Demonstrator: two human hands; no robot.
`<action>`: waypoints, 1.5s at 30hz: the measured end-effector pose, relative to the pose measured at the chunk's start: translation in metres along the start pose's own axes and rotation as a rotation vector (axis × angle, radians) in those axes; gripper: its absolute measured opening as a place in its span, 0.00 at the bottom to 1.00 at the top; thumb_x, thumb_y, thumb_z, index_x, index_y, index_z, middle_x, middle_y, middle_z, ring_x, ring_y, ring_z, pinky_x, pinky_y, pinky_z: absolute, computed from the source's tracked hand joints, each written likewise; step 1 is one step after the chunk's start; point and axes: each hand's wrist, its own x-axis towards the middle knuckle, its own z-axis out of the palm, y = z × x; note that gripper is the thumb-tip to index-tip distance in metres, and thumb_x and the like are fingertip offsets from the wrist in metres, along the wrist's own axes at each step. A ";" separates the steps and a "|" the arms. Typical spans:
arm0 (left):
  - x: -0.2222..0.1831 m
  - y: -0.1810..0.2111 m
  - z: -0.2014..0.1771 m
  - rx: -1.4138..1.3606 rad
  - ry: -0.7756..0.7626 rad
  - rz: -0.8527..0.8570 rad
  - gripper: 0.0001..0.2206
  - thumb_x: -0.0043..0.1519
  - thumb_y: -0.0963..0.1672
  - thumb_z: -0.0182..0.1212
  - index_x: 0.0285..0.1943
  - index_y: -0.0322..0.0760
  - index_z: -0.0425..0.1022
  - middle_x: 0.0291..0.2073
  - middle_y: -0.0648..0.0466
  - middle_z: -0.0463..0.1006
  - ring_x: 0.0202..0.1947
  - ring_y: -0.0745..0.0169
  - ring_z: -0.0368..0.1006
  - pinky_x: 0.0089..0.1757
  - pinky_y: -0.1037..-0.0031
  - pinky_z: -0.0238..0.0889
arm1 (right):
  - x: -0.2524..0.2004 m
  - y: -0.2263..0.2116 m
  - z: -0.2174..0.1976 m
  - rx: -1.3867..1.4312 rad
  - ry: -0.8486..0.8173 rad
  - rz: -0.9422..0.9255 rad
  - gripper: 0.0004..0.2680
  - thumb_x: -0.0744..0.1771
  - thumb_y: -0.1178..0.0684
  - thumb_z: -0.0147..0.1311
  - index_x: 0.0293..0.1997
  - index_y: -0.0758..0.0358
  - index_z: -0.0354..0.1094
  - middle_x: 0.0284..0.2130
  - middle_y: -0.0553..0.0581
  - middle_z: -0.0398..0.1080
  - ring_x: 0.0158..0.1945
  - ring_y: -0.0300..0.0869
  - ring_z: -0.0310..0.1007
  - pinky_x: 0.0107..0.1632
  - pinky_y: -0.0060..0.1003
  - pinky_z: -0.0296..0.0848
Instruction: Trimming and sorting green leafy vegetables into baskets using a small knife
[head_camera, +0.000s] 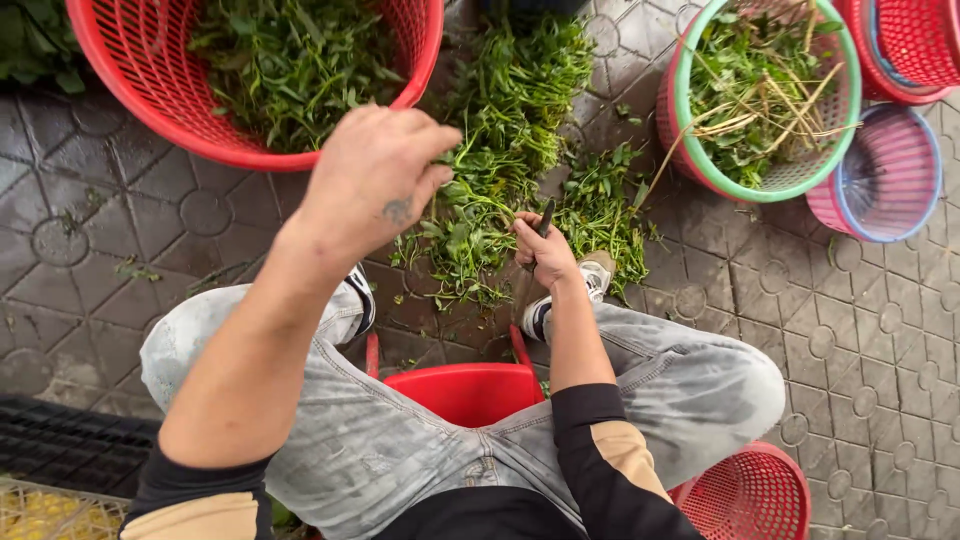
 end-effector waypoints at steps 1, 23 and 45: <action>0.000 -0.001 0.011 -0.059 -0.089 -0.055 0.10 0.69 0.46 0.61 0.57 0.47 0.80 0.44 0.54 0.80 0.47 0.55 0.79 0.56 0.58 0.64 | -0.002 -0.003 0.001 0.046 0.039 -0.066 0.06 0.69 0.58 0.59 0.50 0.62 0.70 0.32 0.55 0.72 0.18 0.29 0.55 0.23 0.22 0.57; -0.009 -0.008 0.215 0.270 0.029 -0.033 0.07 0.54 0.49 0.62 0.27 0.47 0.80 0.22 0.55 0.76 0.32 0.54 0.73 0.45 0.59 0.59 | -0.056 -0.006 0.076 0.243 0.054 -0.179 0.18 0.70 0.39 0.56 0.60 0.60 0.66 0.41 0.51 0.67 0.26 0.34 0.65 0.25 0.25 0.64; -0.031 -0.053 -0.048 0.077 0.337 -0.143 0.22 0.75 0.42 0.69 0.69 0.14 0.71 0.57 0.26 0.73 0.55 0.28 0.70 0.53 0.50 0.63 | -0.012 0.060 0.028 -0.366 0.523 0.352 0.07 0.68 0.52 0.56 0.51 0.56 0.72 0.48 0.52 0.75 0.19 0.30 0.53 0.20 0.25 0.57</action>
